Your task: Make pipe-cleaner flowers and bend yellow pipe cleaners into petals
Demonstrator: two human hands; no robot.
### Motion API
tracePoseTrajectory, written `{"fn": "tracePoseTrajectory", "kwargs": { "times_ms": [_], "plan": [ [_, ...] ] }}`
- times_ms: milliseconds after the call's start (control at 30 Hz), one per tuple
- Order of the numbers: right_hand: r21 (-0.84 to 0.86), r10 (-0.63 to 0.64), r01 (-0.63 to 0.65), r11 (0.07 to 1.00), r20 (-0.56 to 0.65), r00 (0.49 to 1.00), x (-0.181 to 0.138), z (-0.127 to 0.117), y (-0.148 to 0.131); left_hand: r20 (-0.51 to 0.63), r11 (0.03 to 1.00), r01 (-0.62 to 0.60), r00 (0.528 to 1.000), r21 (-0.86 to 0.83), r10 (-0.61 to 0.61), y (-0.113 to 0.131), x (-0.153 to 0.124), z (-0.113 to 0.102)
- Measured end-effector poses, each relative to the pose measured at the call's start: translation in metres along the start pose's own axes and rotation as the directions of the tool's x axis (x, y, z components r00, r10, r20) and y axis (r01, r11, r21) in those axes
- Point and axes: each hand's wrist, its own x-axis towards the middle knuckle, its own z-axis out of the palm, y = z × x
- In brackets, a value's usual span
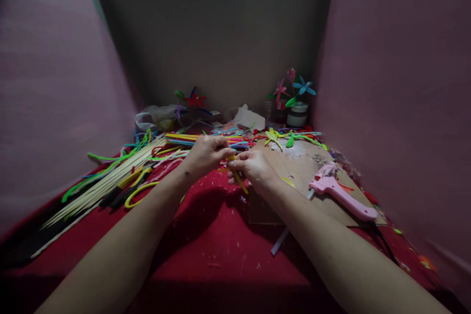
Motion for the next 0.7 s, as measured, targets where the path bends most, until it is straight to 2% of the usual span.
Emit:
{"fn": "tracePoseTrajectory", "kwargs": {
  "times_ms": [67, 100, 200, 267, 433, 633, 700],
  "plan": [
    [0.016, -0.006, 0.007, 1.000, -0.042, 0.999, 0.001, 0.000, 0.001, -0.065, 0.998, -0.031, 0.997, 0.061, 0.035, 0.001, 0.000, 0.003],
    [0.027, -0.010, 0.012, 1.000, -0.058, 0.998, 0.001, 0.000, 0.001, -0.039, 1.000, 0.003, 0.999, 0.018, -0.002, 0.001, 0.001, 0.002],
    [0.050, -0.040, 0.044, 0.998, -0.062, 0.997, 0.003, 0.000, 0.002, 0.170, 0.947, 0.211, 0.970, -0.241, -0.173, -0.001, 0.001, -0.004],
    [0.060, -0.059, 0.063, 0.996, -0.068, 0.996, 0.003, 0.001, 0.002, 0.271, 0.894, 0.286, 0.942, -0.344, -0.197, -0.003, 0.001, -0.009],
    [0.076, -0.094, 0.101, 0.992, -0.094, 0.991, 0.004, 0.001, 0.003, 0.325, 0.879, 0.255, 0.937, -0.402, -0.123, -0.007, 0.001, -0.009],
    [0.126, -0.132, 0.125, 0.984, 0.044, 0.990, 0.005, -0.004, 0.003, 0.304, 0.860, 0.236, 0.947, -0.452, -0.099, -0.009, 0.001, -0.010],
    [0.138, -0.130, 0.121, 0.983, 0.054, 0.990, 0.005, -0.005, 0.003, 0.308, 0.851, 0.229, 0.948, -0.472, -0.084, -0.009, 0.001, -0.010]
  ]
}}
